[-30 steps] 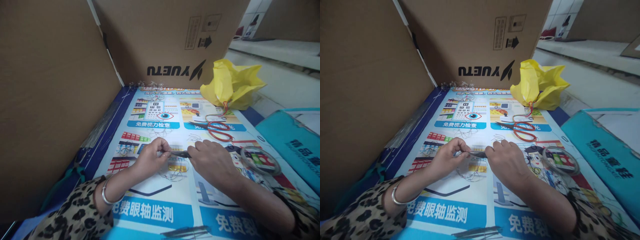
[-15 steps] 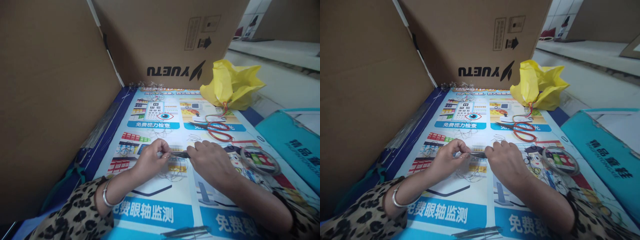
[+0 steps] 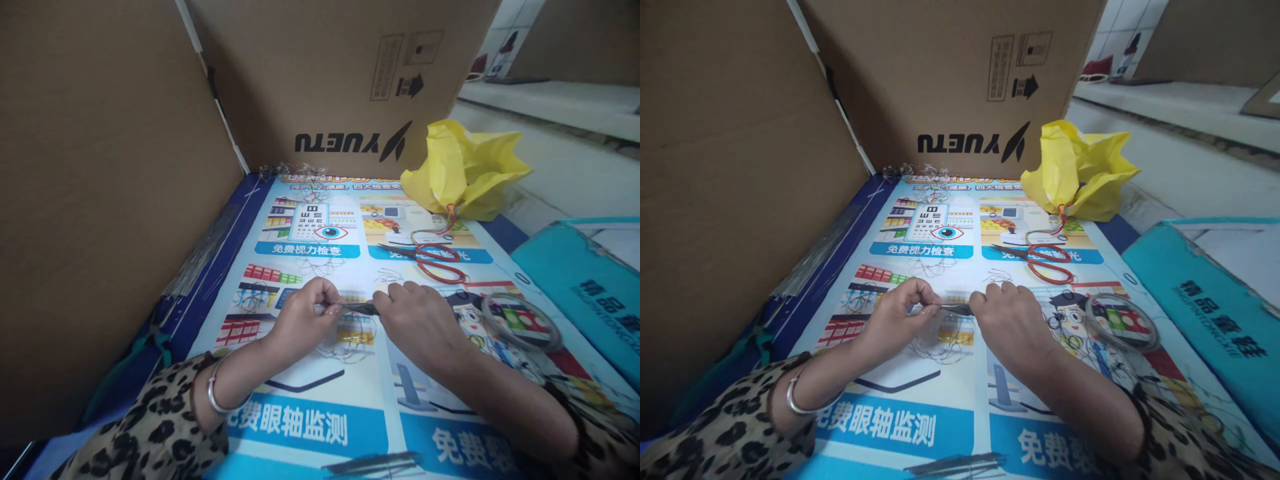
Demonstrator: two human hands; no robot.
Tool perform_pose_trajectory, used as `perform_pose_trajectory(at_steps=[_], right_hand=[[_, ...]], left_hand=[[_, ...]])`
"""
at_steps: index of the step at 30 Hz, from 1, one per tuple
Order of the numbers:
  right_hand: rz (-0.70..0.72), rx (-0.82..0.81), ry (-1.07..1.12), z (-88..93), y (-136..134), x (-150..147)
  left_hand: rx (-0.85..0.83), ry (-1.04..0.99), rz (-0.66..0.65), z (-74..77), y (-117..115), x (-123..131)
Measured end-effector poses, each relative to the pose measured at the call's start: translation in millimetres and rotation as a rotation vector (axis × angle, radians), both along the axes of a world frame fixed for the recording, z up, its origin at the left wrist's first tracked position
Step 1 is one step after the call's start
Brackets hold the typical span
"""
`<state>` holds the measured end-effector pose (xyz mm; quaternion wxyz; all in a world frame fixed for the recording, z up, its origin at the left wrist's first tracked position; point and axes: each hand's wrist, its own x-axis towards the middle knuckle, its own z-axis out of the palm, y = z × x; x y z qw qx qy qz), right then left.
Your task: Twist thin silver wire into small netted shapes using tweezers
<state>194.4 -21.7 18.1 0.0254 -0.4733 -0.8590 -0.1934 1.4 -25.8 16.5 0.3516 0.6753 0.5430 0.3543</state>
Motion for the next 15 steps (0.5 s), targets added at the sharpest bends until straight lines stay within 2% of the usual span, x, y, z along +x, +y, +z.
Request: perform_pose_trajectory(at_steps=[9,15], right_hand=[[-0.002,-0.071,0.056,-6.8,5.4,4.2],[0.001,-0.064,0.068,-10.4,6.9,5.2]], left_hand=[[0.008,-0.054,-0.102,2.1,3.4,-3.1],[0.006,0.021,-0.172,1.3,5.6,-4.2]])
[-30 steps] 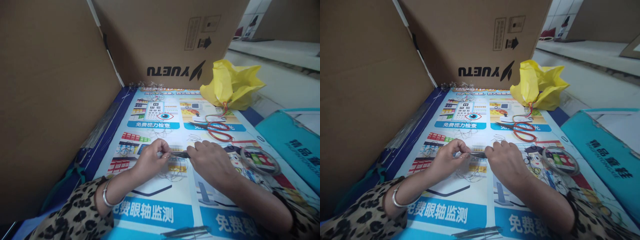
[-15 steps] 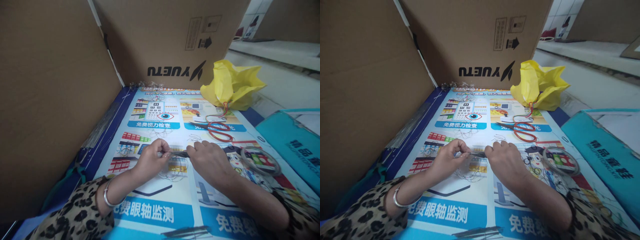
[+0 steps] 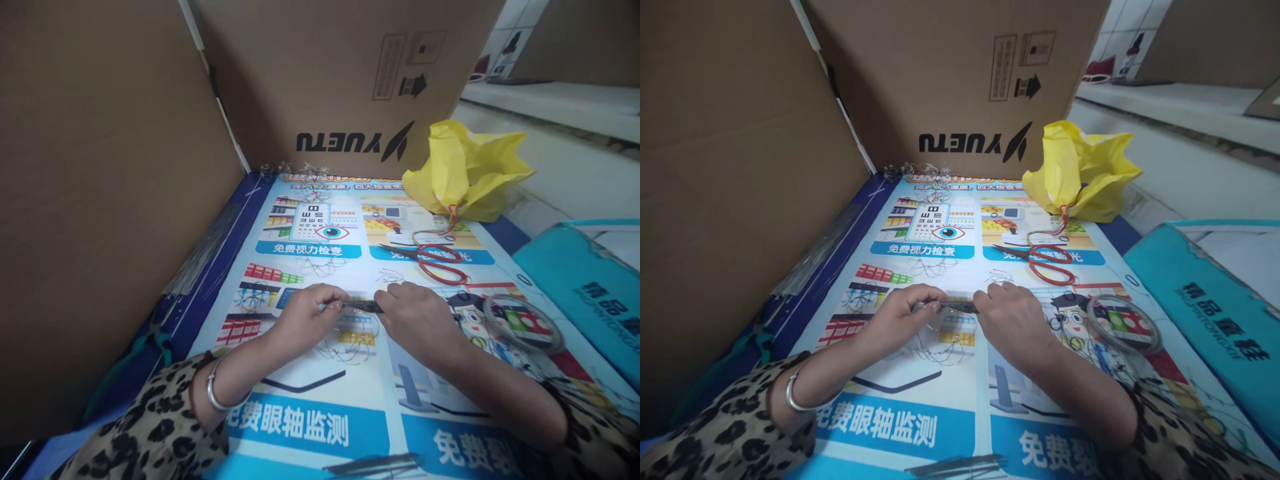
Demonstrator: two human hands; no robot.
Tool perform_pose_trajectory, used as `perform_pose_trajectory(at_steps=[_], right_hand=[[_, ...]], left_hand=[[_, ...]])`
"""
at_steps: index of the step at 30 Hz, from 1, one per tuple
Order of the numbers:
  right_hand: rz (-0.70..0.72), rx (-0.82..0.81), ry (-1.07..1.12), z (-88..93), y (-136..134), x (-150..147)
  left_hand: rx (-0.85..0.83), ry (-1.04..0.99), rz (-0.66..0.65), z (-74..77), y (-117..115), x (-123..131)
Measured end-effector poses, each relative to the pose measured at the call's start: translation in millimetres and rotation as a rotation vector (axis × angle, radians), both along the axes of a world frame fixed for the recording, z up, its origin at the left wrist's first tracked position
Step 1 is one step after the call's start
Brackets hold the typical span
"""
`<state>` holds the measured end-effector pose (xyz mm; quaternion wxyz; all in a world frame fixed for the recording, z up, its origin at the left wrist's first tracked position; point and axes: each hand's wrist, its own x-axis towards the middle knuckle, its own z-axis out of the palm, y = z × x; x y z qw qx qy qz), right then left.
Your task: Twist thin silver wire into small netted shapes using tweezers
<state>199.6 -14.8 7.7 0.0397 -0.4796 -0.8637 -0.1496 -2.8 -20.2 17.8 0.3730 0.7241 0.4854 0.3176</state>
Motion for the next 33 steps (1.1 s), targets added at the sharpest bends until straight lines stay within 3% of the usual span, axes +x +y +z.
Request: perform_pose_trajectory(at_steps=[5,17,33], right_hand=[[-0.006,-0.016,0.023,-2.6,0.8,-1.2],[-0.038,-0.068,0.068,-4.8,2.8,-3.7],[0.020,0.050,0.005,8.8,0.8,-0.6]], left_hand=[[0.082,-0.001,-0.051,-0.4,4.3,-1.7],[0.089,0.044,-0.072,1.0,5.7,-2.1],[0.288,0.129,-0.034,-2.5,2.9,1.1]])
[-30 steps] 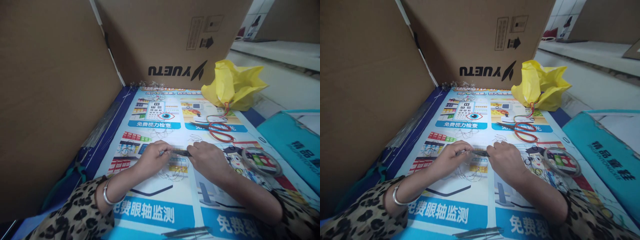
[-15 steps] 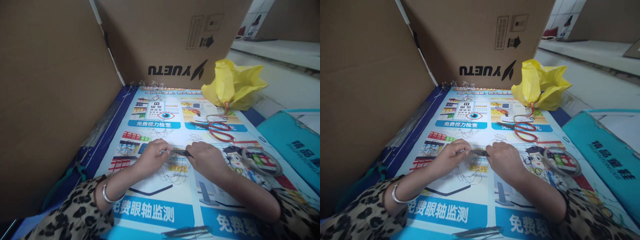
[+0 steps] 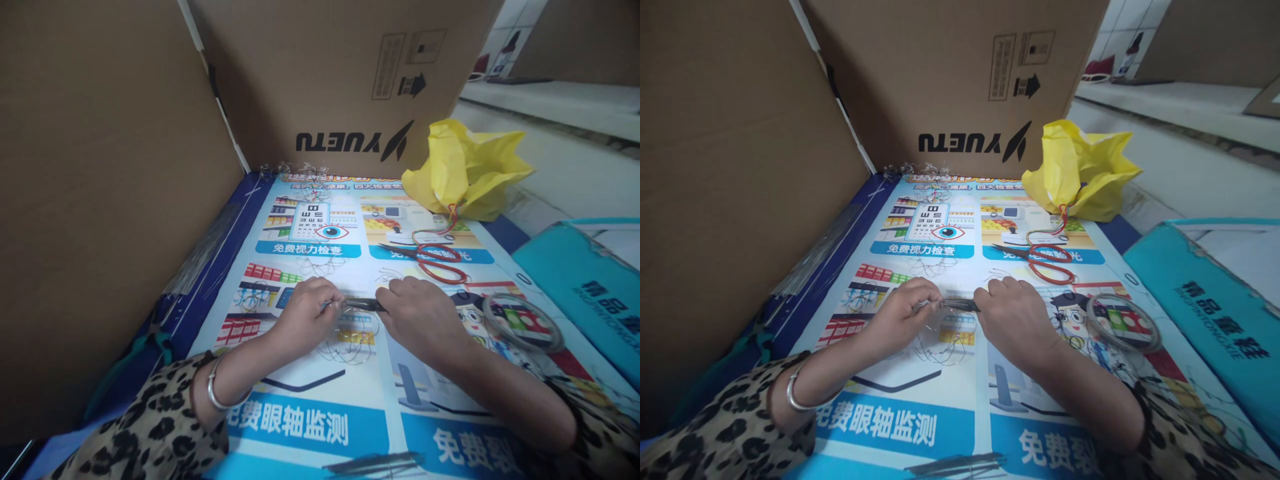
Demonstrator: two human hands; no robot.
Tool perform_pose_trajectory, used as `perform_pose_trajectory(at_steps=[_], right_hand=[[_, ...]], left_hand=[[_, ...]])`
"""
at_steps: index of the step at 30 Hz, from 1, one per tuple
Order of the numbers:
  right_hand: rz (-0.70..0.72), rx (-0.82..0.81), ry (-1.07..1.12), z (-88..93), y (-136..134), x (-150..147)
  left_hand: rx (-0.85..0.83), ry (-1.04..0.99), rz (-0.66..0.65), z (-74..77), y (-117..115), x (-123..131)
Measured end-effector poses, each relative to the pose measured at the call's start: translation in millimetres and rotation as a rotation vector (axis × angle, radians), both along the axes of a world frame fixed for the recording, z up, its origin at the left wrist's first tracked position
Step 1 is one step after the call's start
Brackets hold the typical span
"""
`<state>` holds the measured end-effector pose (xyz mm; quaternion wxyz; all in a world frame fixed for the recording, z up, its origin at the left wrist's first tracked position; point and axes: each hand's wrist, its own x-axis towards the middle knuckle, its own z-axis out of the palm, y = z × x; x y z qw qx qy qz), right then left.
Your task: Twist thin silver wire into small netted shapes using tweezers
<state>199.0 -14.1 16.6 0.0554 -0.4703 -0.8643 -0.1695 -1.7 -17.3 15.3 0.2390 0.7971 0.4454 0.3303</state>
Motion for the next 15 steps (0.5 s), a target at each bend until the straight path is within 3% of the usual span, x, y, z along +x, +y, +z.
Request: perform_pose_trajectory(at_steps=[7,15], right_hand=[[0.019,0.065,-0.010,5.9,-2.1,1.6],[-0.007,0.054,-0.014,3.1,-5.4,-2.4]], left_hand=[[0.112,0.075,0.043,-5.5,0.5,-0.5],[0.084,0.020,0.115,-6.8,-1.7,2.4]])
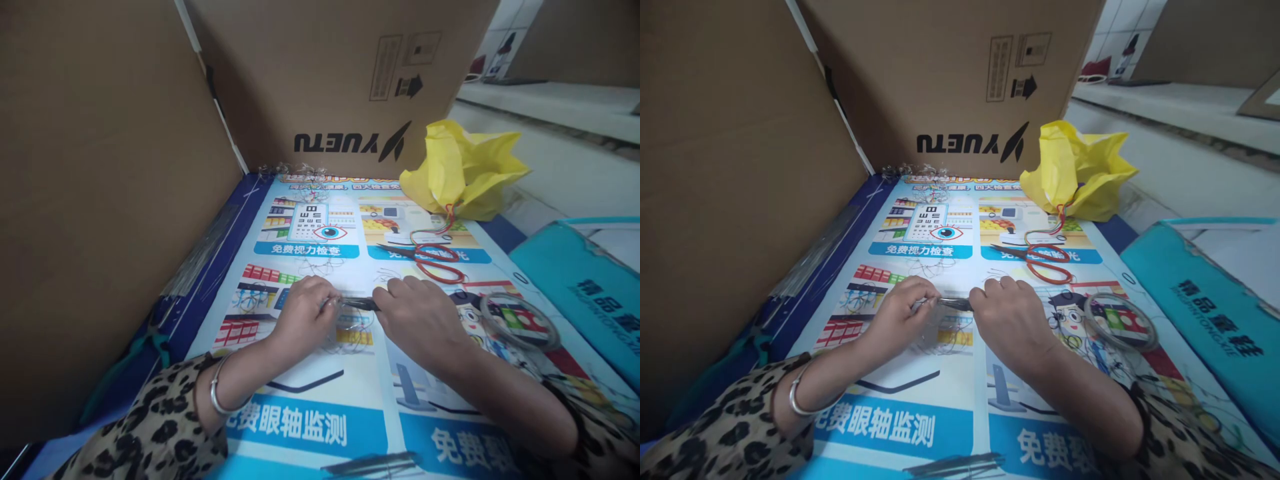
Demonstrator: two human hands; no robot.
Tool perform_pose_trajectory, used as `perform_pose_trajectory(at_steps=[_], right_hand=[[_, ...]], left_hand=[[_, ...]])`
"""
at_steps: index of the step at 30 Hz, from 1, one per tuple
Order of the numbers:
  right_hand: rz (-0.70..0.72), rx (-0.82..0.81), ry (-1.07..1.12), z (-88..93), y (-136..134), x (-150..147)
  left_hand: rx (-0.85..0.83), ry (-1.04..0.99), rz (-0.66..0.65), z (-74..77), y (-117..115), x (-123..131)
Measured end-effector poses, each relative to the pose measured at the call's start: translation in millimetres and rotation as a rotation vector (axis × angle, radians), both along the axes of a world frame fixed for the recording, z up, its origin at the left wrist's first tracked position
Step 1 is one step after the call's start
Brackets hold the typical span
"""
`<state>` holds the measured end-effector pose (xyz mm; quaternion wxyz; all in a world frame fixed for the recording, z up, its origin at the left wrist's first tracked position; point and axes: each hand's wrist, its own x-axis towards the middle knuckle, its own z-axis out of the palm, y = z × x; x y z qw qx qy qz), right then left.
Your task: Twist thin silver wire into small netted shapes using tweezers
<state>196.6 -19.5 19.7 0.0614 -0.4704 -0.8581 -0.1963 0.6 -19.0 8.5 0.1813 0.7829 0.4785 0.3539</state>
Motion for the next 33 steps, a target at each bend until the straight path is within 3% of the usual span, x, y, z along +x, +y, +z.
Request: perform_pose_trajectory(at_steps=[25,33], right_hand=[[-0.041,0.006,-0.004,1.4,2.8,-4.0],[-0.089,-0.063,-0.020,1.3,1.4,-5.9]], left_hand=[[-0.099,-0.122,0.087,-1.9,-0.7,6.6],[-0.108,-0.124,0.088,-3.1,-0.3,6.0]])
